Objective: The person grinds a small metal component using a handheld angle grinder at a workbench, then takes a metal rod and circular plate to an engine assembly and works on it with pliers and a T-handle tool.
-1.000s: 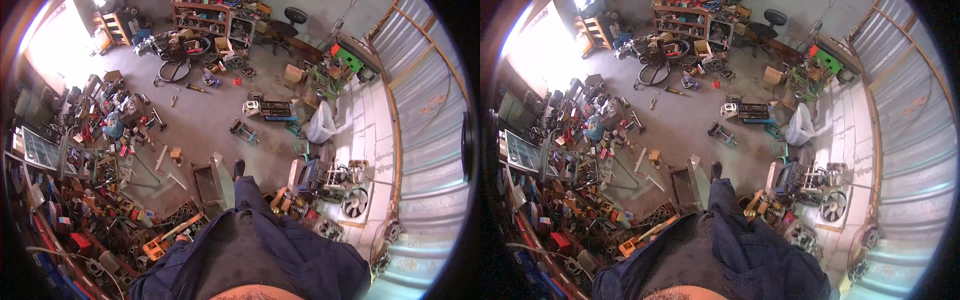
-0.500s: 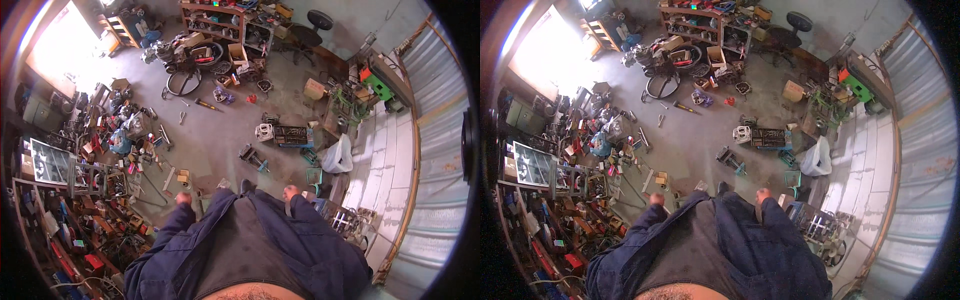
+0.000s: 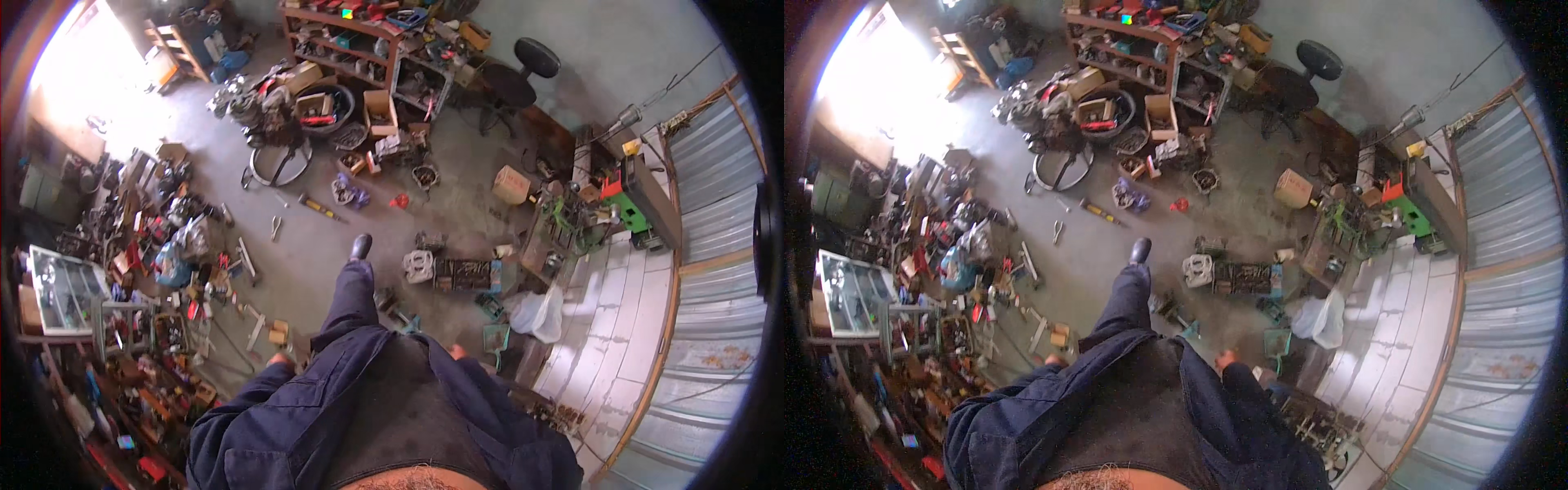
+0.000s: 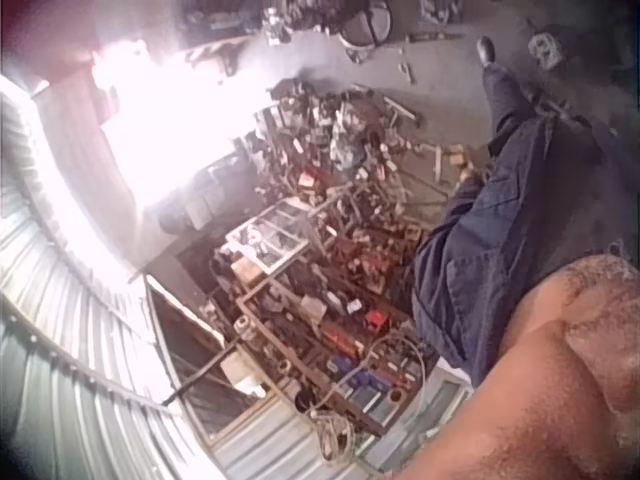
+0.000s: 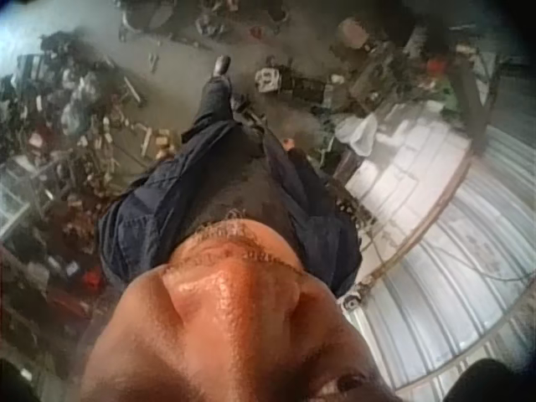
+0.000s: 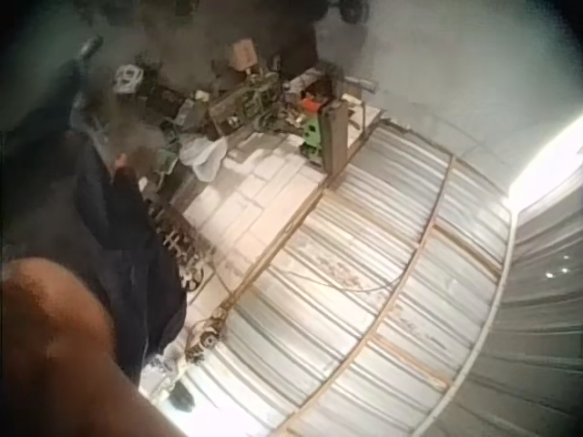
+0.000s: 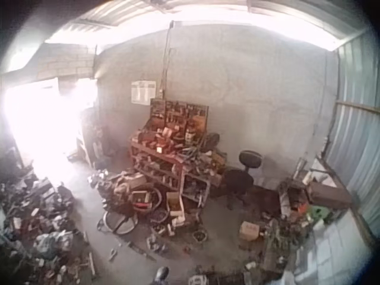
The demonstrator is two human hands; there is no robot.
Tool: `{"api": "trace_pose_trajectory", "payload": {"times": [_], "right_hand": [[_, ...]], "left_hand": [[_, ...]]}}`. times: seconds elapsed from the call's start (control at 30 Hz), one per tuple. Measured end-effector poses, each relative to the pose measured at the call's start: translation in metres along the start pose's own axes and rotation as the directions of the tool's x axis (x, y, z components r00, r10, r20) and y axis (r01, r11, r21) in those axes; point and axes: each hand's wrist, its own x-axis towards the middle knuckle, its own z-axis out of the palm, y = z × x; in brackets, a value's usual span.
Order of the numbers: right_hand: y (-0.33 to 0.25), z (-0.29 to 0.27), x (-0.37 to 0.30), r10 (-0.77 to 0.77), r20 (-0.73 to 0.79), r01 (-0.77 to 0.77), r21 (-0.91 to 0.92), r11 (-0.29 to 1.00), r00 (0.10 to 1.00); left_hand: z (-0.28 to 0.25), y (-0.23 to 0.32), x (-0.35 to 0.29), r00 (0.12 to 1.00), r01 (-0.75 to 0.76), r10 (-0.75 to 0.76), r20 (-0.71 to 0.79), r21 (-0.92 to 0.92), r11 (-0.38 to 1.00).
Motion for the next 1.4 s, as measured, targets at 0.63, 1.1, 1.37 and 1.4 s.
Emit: {"api": "trace_pose_trajectory", "payload": {"times": [0.63,1.1,1.37,1.4], "right_hand": [[-0.235,-0.233,0.153,0.123,-0.546,0.154,0.434,0.888,0.829],[-0.083,-0.370,0.303,0.411,-0.055,-0.396,0.183,0.900,0.910],[-0.157,-0.679,0.470,0.252,-0.218,0.083,0.885,0.458,0.943],[-0.161,-0.714,0.500,0.204,-0.424,0.177,0.701,0.690,0.882]], "left_hand": [[-0.738,0.359,0.215,0.693,-0.649,0.296,-0.658,-0.389,0.654],[-0.657,0.590,0.249,0.748,-0.572,0.637,0.185,0.666,0.478],[-0.781,0.777,0.263,0.827,-0.444,0.500,-0.257,0.246,0.861],[-0.809,0.818,0.262,0.736,-0.491,0.539,-0.410,0.224,0.842]]}}
